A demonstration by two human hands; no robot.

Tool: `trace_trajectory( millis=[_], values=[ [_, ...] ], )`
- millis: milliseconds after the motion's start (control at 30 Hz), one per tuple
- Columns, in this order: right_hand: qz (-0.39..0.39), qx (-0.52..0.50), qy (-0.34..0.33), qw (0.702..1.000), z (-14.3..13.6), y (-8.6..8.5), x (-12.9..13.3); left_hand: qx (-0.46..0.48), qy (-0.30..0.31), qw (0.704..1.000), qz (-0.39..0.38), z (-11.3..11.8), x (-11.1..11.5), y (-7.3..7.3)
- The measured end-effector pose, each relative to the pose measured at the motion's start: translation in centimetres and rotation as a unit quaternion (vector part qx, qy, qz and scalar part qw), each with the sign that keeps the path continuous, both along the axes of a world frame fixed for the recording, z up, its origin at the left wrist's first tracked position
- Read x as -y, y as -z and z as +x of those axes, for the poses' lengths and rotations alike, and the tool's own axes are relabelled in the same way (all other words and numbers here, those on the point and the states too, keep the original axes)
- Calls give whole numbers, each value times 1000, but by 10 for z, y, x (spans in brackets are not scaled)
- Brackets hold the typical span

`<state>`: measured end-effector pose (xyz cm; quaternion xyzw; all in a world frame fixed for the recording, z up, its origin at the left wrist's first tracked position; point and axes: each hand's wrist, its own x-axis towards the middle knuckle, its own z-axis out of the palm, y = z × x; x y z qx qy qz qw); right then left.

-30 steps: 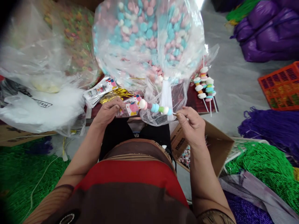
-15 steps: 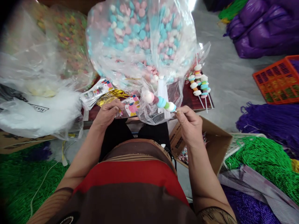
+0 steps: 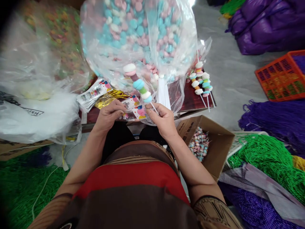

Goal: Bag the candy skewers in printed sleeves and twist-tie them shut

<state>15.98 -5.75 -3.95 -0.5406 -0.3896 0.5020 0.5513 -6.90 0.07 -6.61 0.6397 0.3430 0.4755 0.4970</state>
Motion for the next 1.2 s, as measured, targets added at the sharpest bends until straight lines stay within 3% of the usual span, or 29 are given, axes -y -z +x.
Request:
trace_trajectory(
  millis=[233, 367, 433, 533, 633, 733, 900, 1067, 1200],
  values=[
    [-11, 6, -56, 998, 5, 3, -1, -44, 30, 995, 78, 5, 3, -11],
    [-11, 24, -125, 992, 6, 10, -2, -85, 53, 989, 108, 9, 6, -17],
    [-12, 48, -122, 991, 3, 15, -1, -90, 46, 988, 119, 12, 8, -18],
    [-6, 60, -67, 996, -6, 22, 3, -86, 14, 989, 119, 18, 12, -15],
    [6, 36, -34, 999, -14, 29, 5, -60, -6, 994, 88, 21, 13, -8],
    [22, 37, -31, 999, -11, 27, 7, 1, -16, 1000, -3, 19, 12, 2],
    [63, 87, -17, 994, 22, 14, 16, 125, -64, 977, -163, 8, 4, 11],
    [88, 163, -18, 983, 61, 5, 27, 158, -106, 963, -189, -1, -3, 15],
    [99, 197, -27, 975, 75, -2, 28, 162, -91, 965, -187, -5, -5, 20]
  ],
)
